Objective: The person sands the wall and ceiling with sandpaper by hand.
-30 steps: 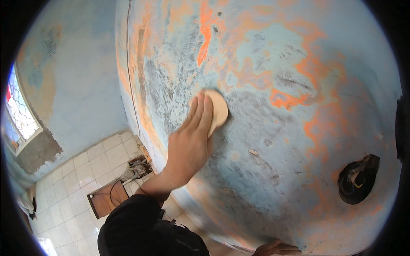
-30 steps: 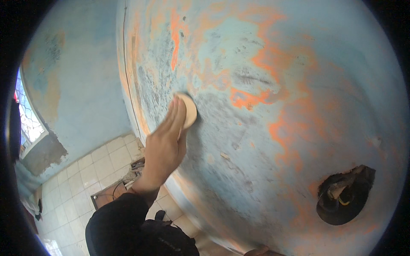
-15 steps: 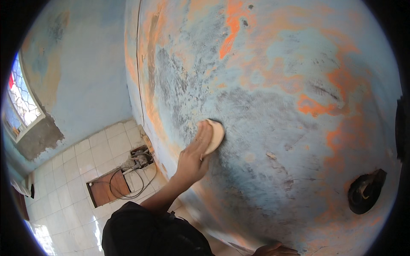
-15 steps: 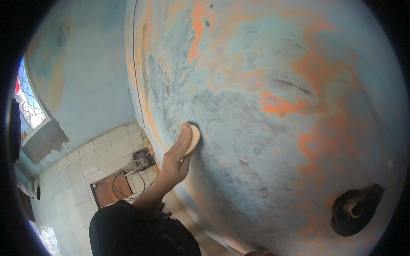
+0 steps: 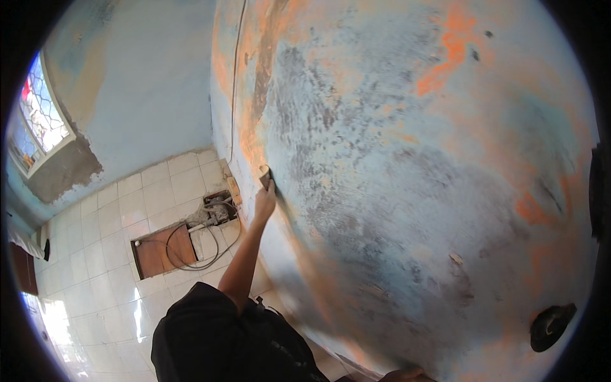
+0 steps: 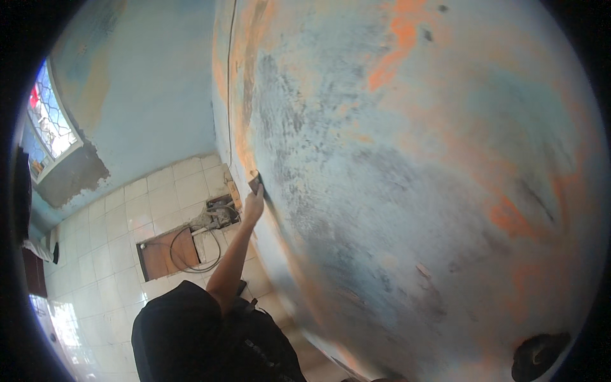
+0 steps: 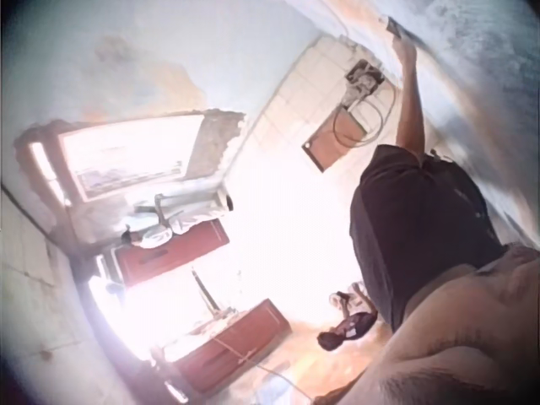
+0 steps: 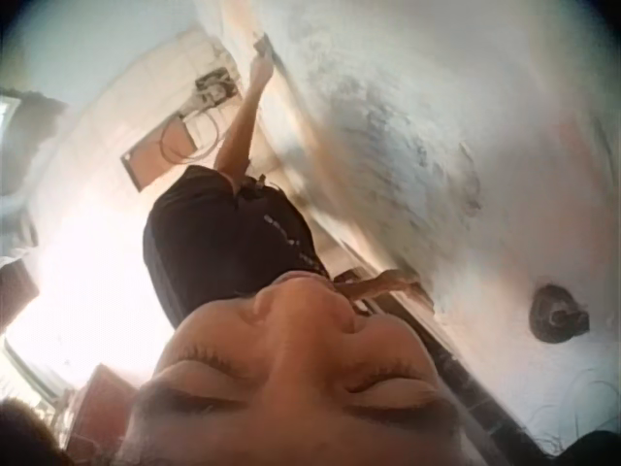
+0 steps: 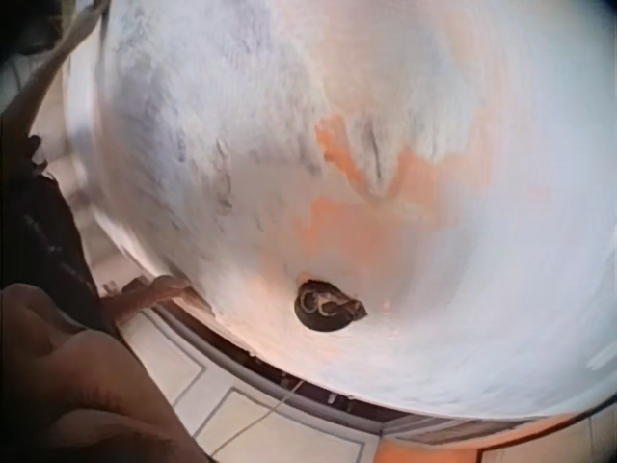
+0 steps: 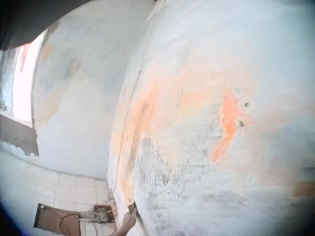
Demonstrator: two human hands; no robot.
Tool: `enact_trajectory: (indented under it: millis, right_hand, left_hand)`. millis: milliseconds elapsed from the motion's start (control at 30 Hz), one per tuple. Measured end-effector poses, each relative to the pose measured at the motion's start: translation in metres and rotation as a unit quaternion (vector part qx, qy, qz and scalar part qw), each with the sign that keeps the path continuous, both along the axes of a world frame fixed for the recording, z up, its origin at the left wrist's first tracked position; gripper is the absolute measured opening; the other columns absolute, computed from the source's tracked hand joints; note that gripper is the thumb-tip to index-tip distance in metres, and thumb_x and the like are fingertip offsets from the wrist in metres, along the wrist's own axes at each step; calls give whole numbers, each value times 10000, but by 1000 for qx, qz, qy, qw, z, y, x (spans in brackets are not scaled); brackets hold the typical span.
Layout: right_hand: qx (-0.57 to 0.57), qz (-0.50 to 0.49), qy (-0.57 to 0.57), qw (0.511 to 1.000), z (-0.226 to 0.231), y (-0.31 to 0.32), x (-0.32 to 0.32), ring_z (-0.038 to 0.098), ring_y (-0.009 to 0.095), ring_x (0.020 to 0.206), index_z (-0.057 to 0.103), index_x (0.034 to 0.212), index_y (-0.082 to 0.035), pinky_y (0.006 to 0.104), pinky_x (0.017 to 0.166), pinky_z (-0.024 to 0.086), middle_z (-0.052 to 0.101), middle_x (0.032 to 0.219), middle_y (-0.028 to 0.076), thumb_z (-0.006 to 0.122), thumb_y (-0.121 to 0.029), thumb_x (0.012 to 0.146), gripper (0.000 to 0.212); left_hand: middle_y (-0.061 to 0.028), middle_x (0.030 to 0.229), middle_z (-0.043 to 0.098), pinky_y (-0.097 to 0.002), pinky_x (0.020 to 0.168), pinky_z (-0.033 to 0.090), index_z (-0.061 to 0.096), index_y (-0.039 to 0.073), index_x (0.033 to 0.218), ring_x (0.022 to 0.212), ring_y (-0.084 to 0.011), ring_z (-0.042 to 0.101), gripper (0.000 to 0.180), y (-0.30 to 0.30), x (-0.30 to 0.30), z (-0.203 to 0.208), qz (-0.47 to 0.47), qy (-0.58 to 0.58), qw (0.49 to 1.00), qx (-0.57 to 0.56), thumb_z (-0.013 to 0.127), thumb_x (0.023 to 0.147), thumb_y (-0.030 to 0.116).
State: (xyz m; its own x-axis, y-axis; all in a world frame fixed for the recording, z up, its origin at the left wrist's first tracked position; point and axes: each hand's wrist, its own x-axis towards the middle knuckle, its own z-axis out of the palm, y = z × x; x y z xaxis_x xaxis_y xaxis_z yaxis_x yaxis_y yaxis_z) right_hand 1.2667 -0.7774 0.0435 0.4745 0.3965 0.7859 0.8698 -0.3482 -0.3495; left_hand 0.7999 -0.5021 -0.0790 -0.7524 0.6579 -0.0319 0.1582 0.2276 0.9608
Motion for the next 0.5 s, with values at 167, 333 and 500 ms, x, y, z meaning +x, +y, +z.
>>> enact_trajectory:
  millis: [167,333,500]
  right_hand:
    - [1,-7,-9,1000,1,4,-3,-101,439,1335,-104,1379,68,507,1066,14,-189,1411,320,286,-471,945,795]
    - [2,-13,-11,1000,0,7,-10,-102,436,1336,-100,1381,65,507,1067,14,-188,1414,315,283,-476,944,794]
    - [5,-17,-7,1000,-5,18,-18,-103,433,1337,-97,1383,61,508,1067,13,-186,1416,311,280,-480,942,793]
  left_hand:
    - [-325,853,594,-450,763,439,573,-81,1020,886,-446,580,488,-10,9,56,-57,-13,998,34,398,924,364]
    - [-244,1327,383,-370,923,407,464,25,1254,1171,-379,447,382,-16,6,114,-75,97,960,251,472,914,199]
    - [-266,1090,566,-403,846,438,469,5,1232,1020,-420,538,377,-17,-33,59,-102,42,983,148,451,924,221]
